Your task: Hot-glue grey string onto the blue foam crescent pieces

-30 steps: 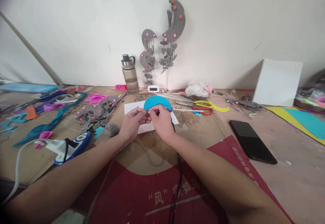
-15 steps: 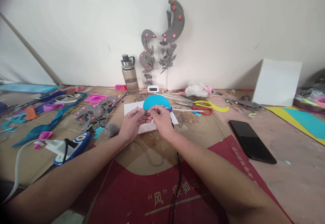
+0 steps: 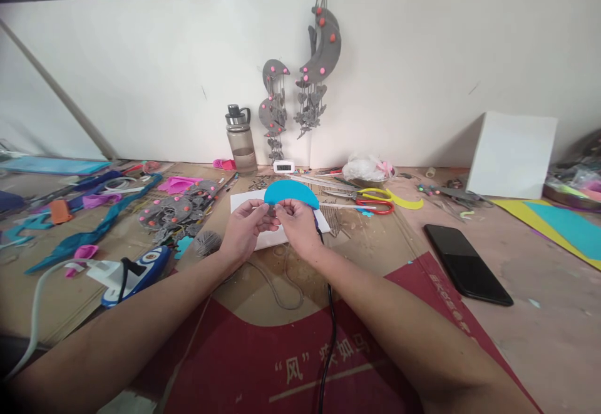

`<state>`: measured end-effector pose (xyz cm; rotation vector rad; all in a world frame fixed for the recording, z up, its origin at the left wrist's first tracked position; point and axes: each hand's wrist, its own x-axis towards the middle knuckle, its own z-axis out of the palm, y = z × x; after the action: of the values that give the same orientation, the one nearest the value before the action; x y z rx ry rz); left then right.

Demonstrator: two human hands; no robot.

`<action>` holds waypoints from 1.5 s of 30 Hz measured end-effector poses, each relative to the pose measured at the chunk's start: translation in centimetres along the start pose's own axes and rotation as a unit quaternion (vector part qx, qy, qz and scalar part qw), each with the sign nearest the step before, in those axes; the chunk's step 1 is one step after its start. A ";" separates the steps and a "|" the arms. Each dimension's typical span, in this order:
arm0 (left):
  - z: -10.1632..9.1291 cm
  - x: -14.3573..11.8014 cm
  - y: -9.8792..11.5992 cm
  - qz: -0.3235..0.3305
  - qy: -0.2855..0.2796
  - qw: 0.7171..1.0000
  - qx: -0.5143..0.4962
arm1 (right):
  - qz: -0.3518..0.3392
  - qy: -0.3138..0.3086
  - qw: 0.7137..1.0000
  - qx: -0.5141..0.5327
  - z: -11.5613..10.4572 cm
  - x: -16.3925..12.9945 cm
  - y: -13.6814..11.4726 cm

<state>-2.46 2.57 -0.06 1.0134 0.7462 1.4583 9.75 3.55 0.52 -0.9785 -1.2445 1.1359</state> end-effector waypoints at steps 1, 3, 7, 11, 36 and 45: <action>0.0 0.0 0.0 0.002 0.001 1.000 0.001 | -0.001 0.000 1.000 -0.006 0.0 -0.1 -0.1; 0.1 0.0 0.0 0.004 -0.001 1.000 -0.007 | -0.005 0.004 1.000 -0.014 0.1 -0.2 -0.2; -0.1 0.1 -0.1 -0.005 0.006 1.000 -0.017 | -0.011 0.021 1.000 -0.001 0.1 0.1 -0.1; -1.1 0.8 -0.2 -0.044 0.049 0.994 0.086 | -0.025 0.046 0.999 -0.006 -0.3 0.7 0.0; -0.6 0.9 0.8 -0.003 -0.077 0.995 0.067 | -0.064 0.033 0.997 -0.011 0.2 0.4 0.9; -1.1 0.9 0.0 0.074 -0.023 0.982 0.175 | -0.076 0.032 0.996 -0.019 0.1 0.4 1.3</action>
<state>-3.41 3.61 -0.39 1.3916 0.9303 1.4528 9.49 4.21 -0.69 -0.9244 -1.2712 0.9587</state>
